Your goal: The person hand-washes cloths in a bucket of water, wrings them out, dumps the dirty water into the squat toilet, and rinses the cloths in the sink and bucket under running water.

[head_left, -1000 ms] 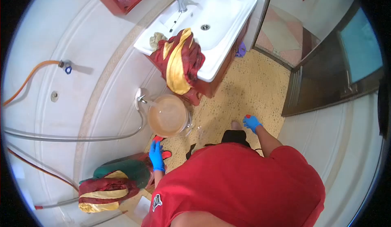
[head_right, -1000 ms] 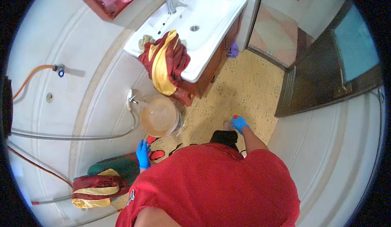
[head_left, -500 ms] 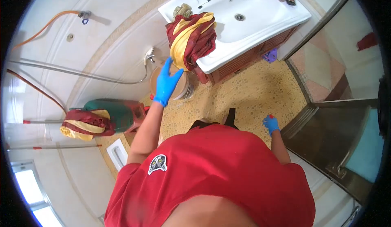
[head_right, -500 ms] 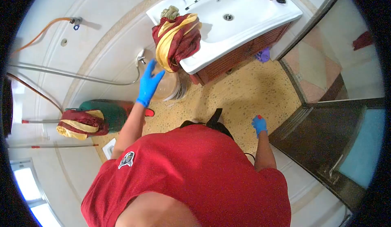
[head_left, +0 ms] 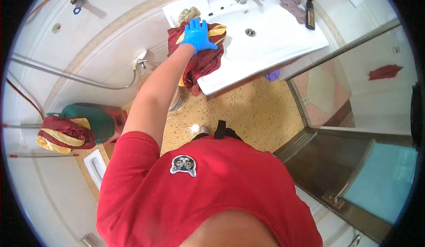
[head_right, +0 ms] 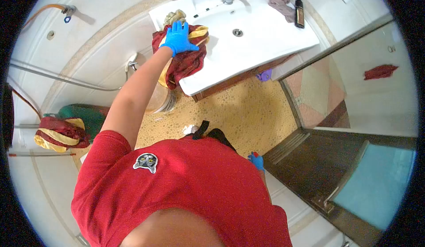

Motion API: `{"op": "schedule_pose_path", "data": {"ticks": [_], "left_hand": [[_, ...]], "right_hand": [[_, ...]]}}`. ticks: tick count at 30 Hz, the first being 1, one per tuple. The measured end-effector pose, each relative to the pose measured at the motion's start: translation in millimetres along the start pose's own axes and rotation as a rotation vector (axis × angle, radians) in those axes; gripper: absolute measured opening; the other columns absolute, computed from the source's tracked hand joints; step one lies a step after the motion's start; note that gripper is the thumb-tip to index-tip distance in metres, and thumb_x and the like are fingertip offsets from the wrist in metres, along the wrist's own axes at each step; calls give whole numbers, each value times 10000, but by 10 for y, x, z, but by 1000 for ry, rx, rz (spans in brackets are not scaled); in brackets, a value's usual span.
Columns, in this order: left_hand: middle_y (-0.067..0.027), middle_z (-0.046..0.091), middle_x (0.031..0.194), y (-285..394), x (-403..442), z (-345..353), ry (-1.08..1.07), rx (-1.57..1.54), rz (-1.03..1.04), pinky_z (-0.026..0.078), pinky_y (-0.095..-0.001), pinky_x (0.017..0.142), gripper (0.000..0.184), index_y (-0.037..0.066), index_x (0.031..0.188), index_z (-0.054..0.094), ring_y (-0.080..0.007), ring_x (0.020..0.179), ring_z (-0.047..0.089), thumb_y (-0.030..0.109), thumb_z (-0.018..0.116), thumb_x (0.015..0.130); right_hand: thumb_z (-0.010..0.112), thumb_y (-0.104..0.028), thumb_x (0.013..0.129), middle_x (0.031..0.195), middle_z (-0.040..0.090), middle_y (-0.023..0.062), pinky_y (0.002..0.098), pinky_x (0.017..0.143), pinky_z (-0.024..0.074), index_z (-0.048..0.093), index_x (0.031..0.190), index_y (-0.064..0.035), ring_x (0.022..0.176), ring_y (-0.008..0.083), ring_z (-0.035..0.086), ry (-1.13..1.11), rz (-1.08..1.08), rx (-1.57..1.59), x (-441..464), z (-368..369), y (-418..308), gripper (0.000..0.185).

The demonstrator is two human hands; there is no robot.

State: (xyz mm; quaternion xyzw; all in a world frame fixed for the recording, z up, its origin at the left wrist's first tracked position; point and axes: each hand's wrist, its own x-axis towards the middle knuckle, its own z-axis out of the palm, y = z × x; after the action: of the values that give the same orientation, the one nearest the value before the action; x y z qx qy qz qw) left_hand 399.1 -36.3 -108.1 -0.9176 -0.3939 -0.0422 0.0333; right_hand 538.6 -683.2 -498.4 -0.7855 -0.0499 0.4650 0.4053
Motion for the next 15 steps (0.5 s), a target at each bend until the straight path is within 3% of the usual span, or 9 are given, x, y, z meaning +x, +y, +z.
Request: {"op": "schedule_pose_path", "data": {"ticks": [1,2,4,5,7,9,11,14,15], "left_hand": [[-301,329,1355,-46,55,31,-2,0,-15,313,-452,1034,1154,-46,1335,309,-386,1281,333,676,707,528],[-284,407,1299,-70,108,5,-135,-14,-15,335,-452,1011,1171,-43,1326,321,-368,1232,404,703,699,507],[-210,604,1101,-110,230,-45,-357,-33,-2,402,-440,919,1197,-35,1299,361,-320,1045,586,758,680,461],[-210,604,1101,-118,271,-31,-366,-24,-11,402,-440,919,1197,-35,1299,361,-320,1045,586,758,680,461],[-180,640,1046,-125,331,16,-405,10,-16,423,-430,871,1170,-42,1283,376,-305,989,616,728,696,462],[-171,642,1047,-93,330,-8,-415,42,-53,439,-429,852,1108,-17,1257,423,-304,976,620,704,704,465],[-162,644,1049,-7,323,48,-417,67,-94,455,-428,834,1046,7,1232,470,-303,964,624,680,712,468],[-122,669,958,27,389,21,-522,81,-155,504,-403,751,694,138,1010,658,-274,879,648,590,733,489],[-122,669,958,47,381,0,-531,101,-170,504,-403,751,694,138,1010,658,-274,879,648,590,733,489]], "right_hand": [[529,-283,912,812,654,89,315,551,501,604,920,-33,679,180,631,9,41,120,-64,-41,-151,261],[541,-284,908,801,654,89,312,553,500,607,918,-33,670,177,629,17,83,244,-172,-56,-385,260],[543,-278,907,811,652,89,304,552,495,607,918,-41,656,172,623,49,77,171,-139,-175,-1340,246],[545,-271,906,820,650,90,296,551,490,607,918,-48,643,167,616,90,73,101,-499,95,-1669,231],[543,-271,907,851,646,81,276,572,476,605,917,-56,654,155,607,72,19,225,-264,185,-2093,224],[552,-286,904,895,640,53,252,639,469,607,894,-47,739,126,598,12,-171,303,-29,268,-2619,245],[575,-264,894,956,634,33,249,721,467,617,1003,-4,825,99,575,-95,-439,161,132,307,-3348,285],[558,-138,901,1007,626,71,282,830,471,573,1159,24,941,142,582,-164,-661,52,252,516,-4540,305],[541,-110,906,1026,627,73,285,834,472,553,1194,29,943,143,587,-205,-731,23,282,575,-4868,320]]}}
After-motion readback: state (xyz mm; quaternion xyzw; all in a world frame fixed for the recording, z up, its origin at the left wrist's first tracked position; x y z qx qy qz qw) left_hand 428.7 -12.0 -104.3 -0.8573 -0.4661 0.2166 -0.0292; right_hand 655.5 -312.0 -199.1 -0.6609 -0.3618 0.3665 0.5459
